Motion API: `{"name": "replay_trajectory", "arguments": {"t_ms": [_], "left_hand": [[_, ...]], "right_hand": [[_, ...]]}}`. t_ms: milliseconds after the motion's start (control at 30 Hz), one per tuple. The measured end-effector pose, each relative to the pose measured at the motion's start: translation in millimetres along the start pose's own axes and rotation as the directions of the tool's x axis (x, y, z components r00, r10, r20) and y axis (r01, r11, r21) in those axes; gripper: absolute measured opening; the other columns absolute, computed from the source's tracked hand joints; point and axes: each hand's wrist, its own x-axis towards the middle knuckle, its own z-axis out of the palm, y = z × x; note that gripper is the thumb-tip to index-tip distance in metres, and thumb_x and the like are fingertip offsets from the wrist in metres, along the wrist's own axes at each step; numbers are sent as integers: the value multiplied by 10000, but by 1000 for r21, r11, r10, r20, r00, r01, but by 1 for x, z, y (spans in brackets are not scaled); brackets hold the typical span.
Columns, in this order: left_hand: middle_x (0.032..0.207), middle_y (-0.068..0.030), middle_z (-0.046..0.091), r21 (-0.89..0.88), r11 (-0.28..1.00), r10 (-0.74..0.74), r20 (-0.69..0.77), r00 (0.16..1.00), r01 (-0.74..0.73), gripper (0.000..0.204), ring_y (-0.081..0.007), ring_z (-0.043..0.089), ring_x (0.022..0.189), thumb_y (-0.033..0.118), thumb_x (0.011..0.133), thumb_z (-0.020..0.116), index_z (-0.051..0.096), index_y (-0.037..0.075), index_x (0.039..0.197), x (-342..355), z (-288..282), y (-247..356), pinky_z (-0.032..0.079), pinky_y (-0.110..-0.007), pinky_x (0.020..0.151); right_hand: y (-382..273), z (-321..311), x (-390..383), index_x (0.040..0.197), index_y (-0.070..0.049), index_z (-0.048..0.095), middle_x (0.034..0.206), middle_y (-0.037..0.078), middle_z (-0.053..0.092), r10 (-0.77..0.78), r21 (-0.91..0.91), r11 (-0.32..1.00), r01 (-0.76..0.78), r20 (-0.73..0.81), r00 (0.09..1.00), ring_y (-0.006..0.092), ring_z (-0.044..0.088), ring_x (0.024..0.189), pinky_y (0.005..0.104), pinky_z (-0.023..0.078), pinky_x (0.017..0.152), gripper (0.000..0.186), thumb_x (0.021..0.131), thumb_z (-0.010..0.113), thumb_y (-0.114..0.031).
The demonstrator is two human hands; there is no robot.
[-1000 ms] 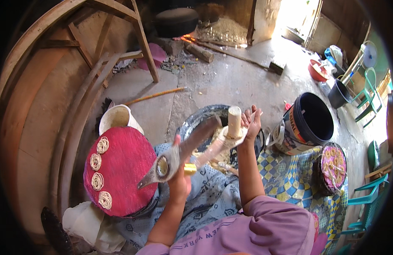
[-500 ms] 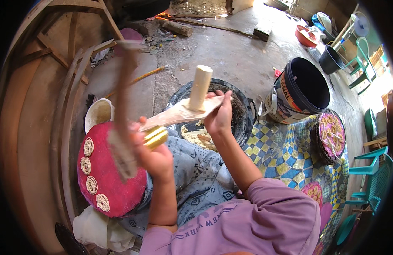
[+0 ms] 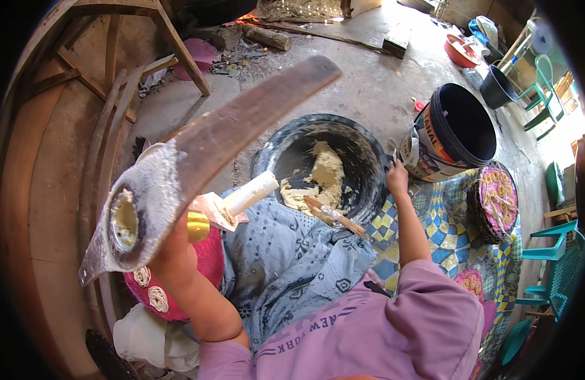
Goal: The person kneads dough in a large bowl, adds water, and uses a wooden noodle press to extrude dough into spiral shapes onto a purple tray. They repeatedly fill the press, push the dough through, and arrange the resulting noodle spirals on the tray.
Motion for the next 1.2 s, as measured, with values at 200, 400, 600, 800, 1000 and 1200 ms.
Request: {"name": "replay_trajectory", "arguments": {"t_ms": [200, 400, 600, 800, 1000, 1200], "left_hand": [[1215, -123, 597, -127, 989, -60, 163, 985, 81, 457, -210, 596, 1088, -14, 813, 684, 539, -35, 1246, -14, 9, -13, 486, -342, 938], [1221, -102, 576, -72, 997, -13, 208, 978, 29, 489, -189, 575, 1077, 8, 793, 716, 528, -31, 1242, -15, 44, -38, 461, -341, 942], [1172, -98, 594, -28, 994, 106, 237, 966, -102, 448, -189, 587, 1033, 42, 812, 701, 540, -34, 1223, -15, 49, -41, 468, -339, 920], [1193, -99, 586, -40, 992, 124, 259, 958, -117, 441, -192, 575, 1054, 50, 819, 701, 546, -31, 1224, -16, 47, -40, 457, -344, 936], [1205, -103, 588, 71, 984, 143, 245, 959, -165, 469, -205, 560, 1090, 55, 811, 735, 546, -31, 1231, -21, 48, -39, 432, -353, 973], [1281, -133, 546, 89, 978, 169, 207, 964, -190, 720, -232, 515, 1198, 58, 738, 808, 429, -35, 1342, -10, 50, -46, 365, -381, 1062]], "right_hand": [[20, -33, -21, 1105, -24, 572, 988, 296, 642, 174, -101, 979, -179, -60, 983, 488, 596, 954, 554, 449, 790, 267, 950, 515, -233], [-58, -33, -55, 1103, -68, 630, 1038, 184, 638, -383, -445, 844, 299, -109, 917, 364, 612, 918, 475, 461, 766, 363, 825, 673, -297], [-142, 13, -177, 1465, -68, 367, 1456, 203, 411, -521, 610, 788, -81, 731, 441, 310, 342, 1389, 410, 260, 1157, 646, 1008, 359, -525], [-190, 79, -182, 1475, -18, 333, 1524, 177, 326, -271, 305, 881, -361, 952, 143, 302, 303, 1415, 392, 225, 1160, 836, 959, 266, -672], [-224, 116, -177, 1428, -19, 415, 1471, 191, 401, -95, 27, 877, -479, 988, -119, 313, 386, 1358, 401, 297, 1119, 825, 948, 302, -680], [-196, 55, -143, 1207, -32, 641, 1153, 215, 659, -278, 352, 928, -123, 872, 402, 334, 635, 1058, 403, 486, 923, 543, 956, 505, -494]]}}
